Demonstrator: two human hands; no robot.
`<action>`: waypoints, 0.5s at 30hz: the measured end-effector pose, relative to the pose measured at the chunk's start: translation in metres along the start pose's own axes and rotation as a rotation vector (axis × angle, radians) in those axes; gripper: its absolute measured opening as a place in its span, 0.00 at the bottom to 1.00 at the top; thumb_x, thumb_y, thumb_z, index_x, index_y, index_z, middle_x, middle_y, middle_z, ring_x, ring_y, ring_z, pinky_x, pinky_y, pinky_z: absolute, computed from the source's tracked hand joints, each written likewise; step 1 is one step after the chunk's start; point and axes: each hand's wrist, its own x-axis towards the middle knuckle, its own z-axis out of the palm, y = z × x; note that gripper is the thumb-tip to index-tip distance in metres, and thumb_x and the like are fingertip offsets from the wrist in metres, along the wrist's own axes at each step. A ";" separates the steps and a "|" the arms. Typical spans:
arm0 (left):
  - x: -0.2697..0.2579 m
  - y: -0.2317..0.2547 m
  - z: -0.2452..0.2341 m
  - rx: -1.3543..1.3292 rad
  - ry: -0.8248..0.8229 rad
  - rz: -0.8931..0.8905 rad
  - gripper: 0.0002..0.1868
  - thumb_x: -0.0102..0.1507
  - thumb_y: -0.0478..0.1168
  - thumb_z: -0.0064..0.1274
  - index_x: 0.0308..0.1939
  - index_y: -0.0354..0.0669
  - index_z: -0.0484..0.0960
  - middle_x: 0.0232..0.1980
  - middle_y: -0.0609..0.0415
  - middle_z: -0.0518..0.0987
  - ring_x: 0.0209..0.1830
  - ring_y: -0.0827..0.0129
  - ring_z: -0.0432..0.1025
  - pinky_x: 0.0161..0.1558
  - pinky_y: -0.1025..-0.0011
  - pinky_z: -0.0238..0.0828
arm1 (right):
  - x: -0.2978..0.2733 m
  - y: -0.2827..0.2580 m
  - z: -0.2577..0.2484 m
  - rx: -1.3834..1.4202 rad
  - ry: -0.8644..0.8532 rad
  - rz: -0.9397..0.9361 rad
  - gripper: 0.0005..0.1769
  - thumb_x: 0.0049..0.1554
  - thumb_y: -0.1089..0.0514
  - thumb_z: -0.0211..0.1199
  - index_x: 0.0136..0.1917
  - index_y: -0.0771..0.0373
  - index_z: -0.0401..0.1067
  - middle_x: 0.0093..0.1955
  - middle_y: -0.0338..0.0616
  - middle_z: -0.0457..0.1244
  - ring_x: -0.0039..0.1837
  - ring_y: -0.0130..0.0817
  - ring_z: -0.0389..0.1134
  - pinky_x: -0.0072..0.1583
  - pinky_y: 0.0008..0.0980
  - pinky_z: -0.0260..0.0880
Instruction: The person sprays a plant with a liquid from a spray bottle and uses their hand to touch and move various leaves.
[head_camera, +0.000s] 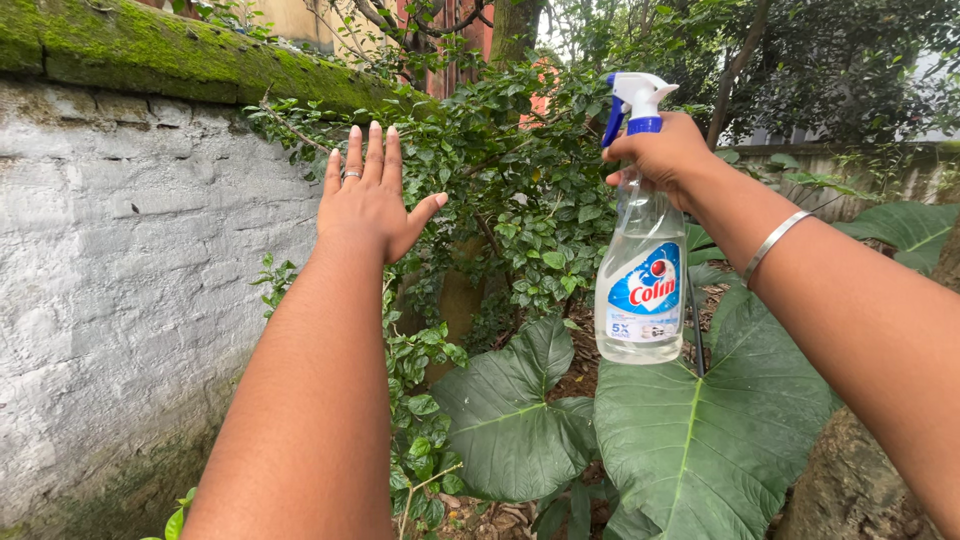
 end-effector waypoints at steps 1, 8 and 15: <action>0.000 0.000 0.000 -0.004 -0.002 -0.001 0.54 0.64 0.77 0.21 0.81 0.47 0.28 0.85 0.52 0.30 0.84 0.60 0.24 0.77 0.58 0.21 | -0.002 -0.001 0.001 -0.008 0.016 0.004 0.17 0.50 0.63 0.71 0.51 0.65 0.70 0.44 0.45 0.68 0.37 0.36 0.73 0.37 0.35 0.76; 0.001 0.001 0.000 -0.008 0.008 -0.002 0.54 0.64 0.77 0.22 0.81 0.47 0.29 0.85 0.52 0.30 0.84 0.58 0.24 0.78 0.57 0.20 | -0.010 -0.009 0.005 0.010 0.061 0.029 0.21 0.51 0.56 0.75 0.52 0.63 0.68 0.48 0.44 0.67 0.38 0.36 0.73 0.38 0.39 0.77; -0.002 -0.002 0.004 -0.018 0.005 -0.010 0.54 0.64 0.77 0.25 0.81 0.48 0.29 0.85 0.51 0.31 0.84 0.53 0.24 0.77 0.52 0.19 | -0.006 -0.005 0.005 0.000 0.058 0.035 0.19 0.51 0.58 0.74 0.52 0.63 0.69 0.48 0.44 0.68 0.39 0.36 0.74 0.41 0.41 0.75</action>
